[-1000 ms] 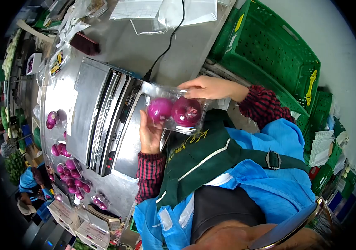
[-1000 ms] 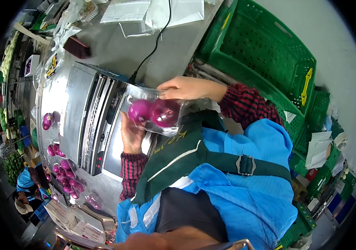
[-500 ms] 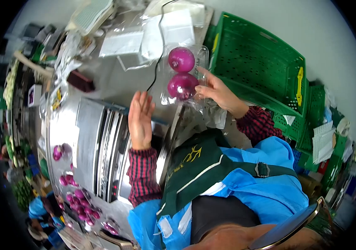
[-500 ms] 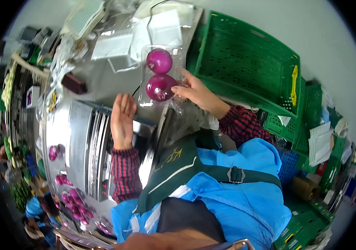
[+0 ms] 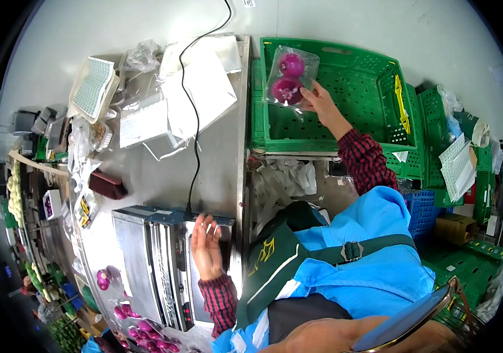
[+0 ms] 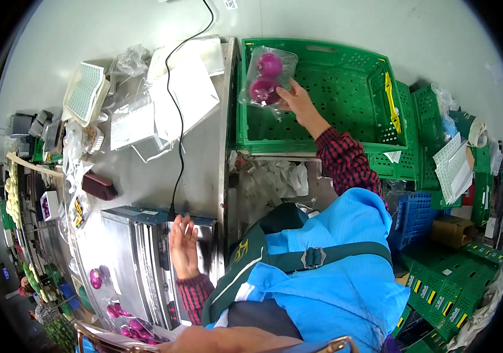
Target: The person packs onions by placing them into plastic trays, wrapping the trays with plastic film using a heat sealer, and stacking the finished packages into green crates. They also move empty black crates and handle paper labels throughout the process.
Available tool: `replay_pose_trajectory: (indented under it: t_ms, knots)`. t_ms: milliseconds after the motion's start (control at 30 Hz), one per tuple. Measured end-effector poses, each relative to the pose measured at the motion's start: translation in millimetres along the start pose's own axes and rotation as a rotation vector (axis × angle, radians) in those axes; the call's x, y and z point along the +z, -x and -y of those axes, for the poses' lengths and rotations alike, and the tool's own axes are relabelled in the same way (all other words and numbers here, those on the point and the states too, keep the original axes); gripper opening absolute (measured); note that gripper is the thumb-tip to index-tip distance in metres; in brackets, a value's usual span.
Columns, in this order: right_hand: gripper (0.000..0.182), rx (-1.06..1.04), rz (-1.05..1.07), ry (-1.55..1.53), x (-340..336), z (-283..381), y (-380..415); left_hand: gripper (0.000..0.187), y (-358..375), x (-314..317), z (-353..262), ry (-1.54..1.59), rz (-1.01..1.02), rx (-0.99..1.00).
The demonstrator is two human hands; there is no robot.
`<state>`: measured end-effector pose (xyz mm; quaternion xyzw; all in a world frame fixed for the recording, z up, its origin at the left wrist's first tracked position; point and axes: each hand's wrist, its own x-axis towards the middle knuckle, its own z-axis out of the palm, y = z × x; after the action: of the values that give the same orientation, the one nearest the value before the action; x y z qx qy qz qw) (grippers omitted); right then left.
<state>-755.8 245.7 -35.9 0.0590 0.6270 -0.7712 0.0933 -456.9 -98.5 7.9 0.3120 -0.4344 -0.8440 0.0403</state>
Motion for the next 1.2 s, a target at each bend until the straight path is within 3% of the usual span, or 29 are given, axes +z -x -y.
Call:
replay_pose_trajectory:
  t_ms: [67,333,400,533,833,1200]
  knots:
    - [0.052,0.058,-0.098,0.204,-20,-10,-26,0.039,4,-9,1,0.006,-0.015,-0.001]
    - [0.051,0.229,-0.175,0.22,-35,-60,-96,0.038,13,-21,1,0.044,-0.153,-0.019]
    - [0.055,0.191,-0.286,0.038,-30,-62,-91,0.038,16,-16,1,0.049,-0.19,-0.023]
    - [0.058,0.134,-0.29,-0.019,-29,-58,-79,0.038,8,-17,7,0.034,-0.114,-0.043]
    - [0.065,-0.045,-0.148,-0.026,8,-13,-13,0.038,16,10,7,-0.005,0.016,-0.068]
    - [0.058,0.117,0.455,-0.059,162,11,105,0.033,65,-25,9,0.076,-0.016,0.064]
